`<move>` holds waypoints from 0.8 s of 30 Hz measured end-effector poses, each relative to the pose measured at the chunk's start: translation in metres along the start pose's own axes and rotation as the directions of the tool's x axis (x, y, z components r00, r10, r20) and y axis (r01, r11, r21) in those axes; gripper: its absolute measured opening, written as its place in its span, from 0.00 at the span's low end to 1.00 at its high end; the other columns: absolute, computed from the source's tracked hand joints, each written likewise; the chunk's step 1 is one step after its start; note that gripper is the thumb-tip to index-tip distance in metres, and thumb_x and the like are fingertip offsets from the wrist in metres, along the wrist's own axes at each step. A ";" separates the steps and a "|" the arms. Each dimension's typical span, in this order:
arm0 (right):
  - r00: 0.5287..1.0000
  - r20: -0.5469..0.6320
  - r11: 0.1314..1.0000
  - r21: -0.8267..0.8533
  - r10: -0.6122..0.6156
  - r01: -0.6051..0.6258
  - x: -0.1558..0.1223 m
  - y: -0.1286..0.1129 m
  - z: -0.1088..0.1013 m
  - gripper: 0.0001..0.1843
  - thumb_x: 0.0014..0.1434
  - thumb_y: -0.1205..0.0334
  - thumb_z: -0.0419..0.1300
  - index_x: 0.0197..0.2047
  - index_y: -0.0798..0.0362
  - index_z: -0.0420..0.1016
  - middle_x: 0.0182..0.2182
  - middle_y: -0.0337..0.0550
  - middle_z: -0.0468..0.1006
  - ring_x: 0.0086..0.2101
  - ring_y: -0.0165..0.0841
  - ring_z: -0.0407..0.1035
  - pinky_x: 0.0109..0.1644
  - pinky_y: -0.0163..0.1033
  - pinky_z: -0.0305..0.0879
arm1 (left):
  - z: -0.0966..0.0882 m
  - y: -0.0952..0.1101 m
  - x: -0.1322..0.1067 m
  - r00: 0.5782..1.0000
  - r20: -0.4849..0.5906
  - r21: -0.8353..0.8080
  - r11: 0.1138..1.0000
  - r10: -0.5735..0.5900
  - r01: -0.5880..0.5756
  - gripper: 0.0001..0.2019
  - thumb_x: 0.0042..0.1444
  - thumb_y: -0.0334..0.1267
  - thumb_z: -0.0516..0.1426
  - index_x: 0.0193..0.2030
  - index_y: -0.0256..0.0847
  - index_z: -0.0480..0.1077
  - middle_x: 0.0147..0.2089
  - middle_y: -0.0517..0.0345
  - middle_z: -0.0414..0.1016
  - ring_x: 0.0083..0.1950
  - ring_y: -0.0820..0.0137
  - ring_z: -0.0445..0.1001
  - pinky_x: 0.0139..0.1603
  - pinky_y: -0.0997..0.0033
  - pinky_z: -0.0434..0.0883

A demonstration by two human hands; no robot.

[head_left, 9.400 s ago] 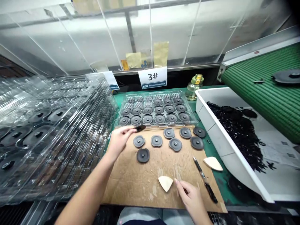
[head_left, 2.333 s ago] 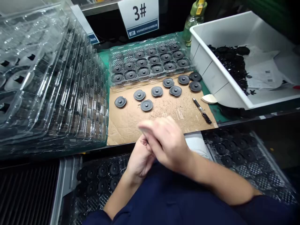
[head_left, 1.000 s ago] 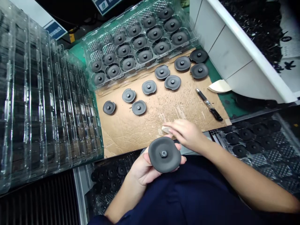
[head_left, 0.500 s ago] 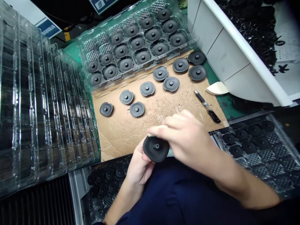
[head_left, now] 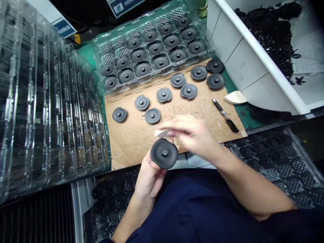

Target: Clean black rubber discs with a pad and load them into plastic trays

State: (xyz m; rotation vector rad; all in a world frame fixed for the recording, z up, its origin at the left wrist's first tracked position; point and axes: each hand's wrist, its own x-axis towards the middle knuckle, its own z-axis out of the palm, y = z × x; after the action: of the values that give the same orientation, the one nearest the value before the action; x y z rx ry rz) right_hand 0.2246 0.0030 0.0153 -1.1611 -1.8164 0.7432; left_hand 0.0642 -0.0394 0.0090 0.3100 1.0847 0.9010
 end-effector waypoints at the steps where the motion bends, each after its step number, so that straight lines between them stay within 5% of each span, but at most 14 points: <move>1: 0.993 -0.003 0.992 -0.035 0.121 -0.121 -0.007 0.013 0.002 0.14 0.63 0.70 0.53 0.45 0.52 0.78 0.36 0.40 0.79 0.36 0.29 0.71 0.40 0.36 0.60 | -0.001 0.002 -0.001 0.999 0.030 -0.039 0.999 -0.021 0.022 0.27 0.32 0.49 0.71 0.42 0.43 0.76 0.41 0.58 0.79 0.42 0.64 0.78 0.47 0.67 0.76; 3: 0.966 -0.011 0.960 -0.116 0.257 -0.256 -0.026 0.036 0.009 0.13 0.63 0.67 0.54 0.47 0.52 0.77 0.37 0.42 0.79 0.37 0.32 0.71 0.39 0.36 0.61 | -0.004 0.006 -0.004 0.997 0.074 -0.119 0.992 -0.030 0.038 0.29 0.31 0.49 0.71 0.45 0.46 0.75 0.46 0.59 0.79 0.44 0.66 0.79 0.49 0.71 0.75; 7: 0.963 0.029 0.950 -0.172 0.268 -0.260 -0.059 0.054 0.021 0.12 0.62 0.67 0.56 0.45 0.52 0.78 0.33 0.43 0.80 0.34 0.34 0.72 0.38 0.39 0.61 | -0.008 0.008 -0.009 0.995 0.094 -0.164 0.985 -0.028 0.044 0.29 0.32 0.47 0.71 0.46 0.47 0.75 0.47 0.60 0.80 0.44 0.68 0.79 0.50 0.74 0.74; 12: 0.962 -0.097 0.953 -0.144 0.254 -0.267 -0.036 -0.002 0.007 0.13 0.64 0.64 0.54 0.49 0.54 0.76 0.35 0.43 0.79 0.31 0.31 0.70 0.34 0.36 0.63 | -0.004 0.004 -0.017 0.993 0.118 -0.167 0.986 -0.007 0.027 0.28 0.34 0.45 0.71 0.46 0.48 0.75 0.47 0.61 0.80 0.43 0.68 0.80 0.49 0.74 0.75; 14: 0.974 -0.200 0.986 -0.107 0.107 -0.131 -0.024 -0.037 0.004 0.13 0.65 0.65 0.54 0.49 0.57 0.75 0.39 0.45 0.80 0.34 0.31 0.71 0.37 0.37 0.64 | -0.004 0.003 -0.019 0.994 0.113 -0.151 0.988 0.002 0.016 0.29 0.34 0.43 0.72 0.48 0.46 0.74 0.44 0.60 0.80 0.43 0.68 0.79 0.46 0.76 0.75; 17: 0.985 -0.102 0.987 -0.103 -0.137 0.127 -0.021 -0.074 0.007 0.13 0.65 0.69 0.51 0.46 0.61 0.75 0.36 0.47 0.81 0.35 0.32 0.72 0.42 0.38 0.65 | -0.007 0.002 -0.020 0.993 0.119 -0.104 0.994 -0.003 0.015 0.34 0.34 0.42 0.72 0.52 0.44 0.71 0.42 0.57 0.80 0.46 0.66 0.78 0.45 0.76 0.75; 21: 0.981 0.192 0.998 -0.037 -0.034 0.042 -0.023 -0.082 0.009 0.11 0.63 0.70 0.53 0.41 0.57 0.77 0.33 0.42 0.80 0.32 0.30 0.71 0.38 0.35 0.65 | -0.012 0.003 -0.021 0.994 0.107 -0.091 0.996 0.026 -0.016 0.34 0.33 0.41 0.73 0.50 0.45 0.71 0.45 0.56 0.80 0.48 0.64 0.77 0.46 0.72 0.76; 24: 0.993 0.018 0.982 -0.148 -0.119 0.121 -0.019 -0.079 0.009 0.14 0.64 0.70 0.50 0.44 0.60 0.76 0.34 0.46 0.79 0.33 0.33 0.70 0.39 0.39 0.64 | -0.006 0.003 -0.026 0.990 0.141 -0.101 0.995 0.010 0.005 0.28 0.30 0.39 0.73 0.42 0.41 0.74 0.40 0.56 0.80 0.52 0.60 0.76 0.47 0.71 0.76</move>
State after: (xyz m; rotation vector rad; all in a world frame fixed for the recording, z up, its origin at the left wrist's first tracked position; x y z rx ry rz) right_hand 0.1875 -0.0462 0.0686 -1.1326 -1.9584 0.5518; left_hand 0.0530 -0.0588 0.0244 0.2867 0.9054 0.9192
